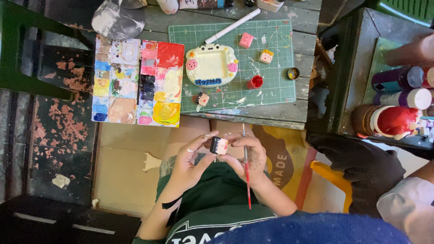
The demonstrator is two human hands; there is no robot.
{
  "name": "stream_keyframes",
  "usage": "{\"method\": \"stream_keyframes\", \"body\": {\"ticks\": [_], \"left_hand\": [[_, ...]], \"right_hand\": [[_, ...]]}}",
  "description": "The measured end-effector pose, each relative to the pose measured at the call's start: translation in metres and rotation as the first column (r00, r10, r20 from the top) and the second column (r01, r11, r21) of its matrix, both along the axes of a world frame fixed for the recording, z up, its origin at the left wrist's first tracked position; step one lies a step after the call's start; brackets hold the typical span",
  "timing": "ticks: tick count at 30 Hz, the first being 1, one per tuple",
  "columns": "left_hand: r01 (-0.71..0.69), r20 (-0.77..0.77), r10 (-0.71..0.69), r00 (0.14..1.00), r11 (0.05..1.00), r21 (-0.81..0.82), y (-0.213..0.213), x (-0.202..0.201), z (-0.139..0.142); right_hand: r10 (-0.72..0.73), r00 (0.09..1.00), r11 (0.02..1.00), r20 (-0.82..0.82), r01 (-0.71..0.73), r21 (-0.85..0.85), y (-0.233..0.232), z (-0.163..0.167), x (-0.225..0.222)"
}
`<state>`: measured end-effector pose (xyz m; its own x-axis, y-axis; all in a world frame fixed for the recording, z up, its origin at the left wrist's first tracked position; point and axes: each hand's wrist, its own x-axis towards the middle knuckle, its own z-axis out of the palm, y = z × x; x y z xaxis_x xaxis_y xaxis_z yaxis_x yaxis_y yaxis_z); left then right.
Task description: The person sits at a work table and paints small figurines with a paintbrush, holding each figurine in one hand while applying paint to its surfaces. They dip the brush in paint on a palette between strokes and set finished figurines on the cutting mat.
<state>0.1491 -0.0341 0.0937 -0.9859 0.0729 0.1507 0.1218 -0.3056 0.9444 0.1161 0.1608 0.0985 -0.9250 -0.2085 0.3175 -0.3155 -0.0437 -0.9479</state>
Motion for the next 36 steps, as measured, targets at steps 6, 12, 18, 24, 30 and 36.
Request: {"method": "stream_keyframes", "body": {"ticks": [6, 12, 18, 24, 30, 36], "left_hand": [[0.04, 0.088, -0.049, 0.995, 0.993, 0.109, 0.0012, 0.0034, -0.0046], [0.039, 0.067, -0.05, 0.997, 0.988, 0.151, 0.0025, 0.0021, -0.0049], [0.021, 0.105, -0.037, 0.994, 0.989, 0.148, 0.0025, 0.0048, -0.0027], [0.008, 0.104, -0.019, 0.994, 0.994, 0.113, 0.0032, 0.006, -0.0034], [0.001, 0.098, -0.013, 0.995, 0.992, 0.122, 0.0036, 0.0061, -0.0012], [-0.022, 0.175, -0.002, 0.985, 0.991, 0.134, 0.0044, 0.0062, 0.0031]], "right_hand": [[-0.012, 0.998, 1.0, 0.064, 0.012, -0.002, 0.0013, -0.0016, 0.0022], [-0.013, 1.0, 1.0, 0.018, 0.013, 0.0, 0.0003, -0.0038, 0.0], [0.001, 1.0, 0.999, 0.029, 0.0, -0.041, -0.0011, -0.0063, 0.0006], [0.012, 0.999, 0.999, 0.03, -0.01, -0.053, 0.0003, -0.0079, 0.0007], [0.016, 0.999, 0.998, 0.04, -0.014, -0.059, -0.0012, -0.0043, 0.0001], [-0.015, 1.0, 0.998, -0.007, 0.014, -0.062, -0.0018, -0.0027, 0.001]]}}
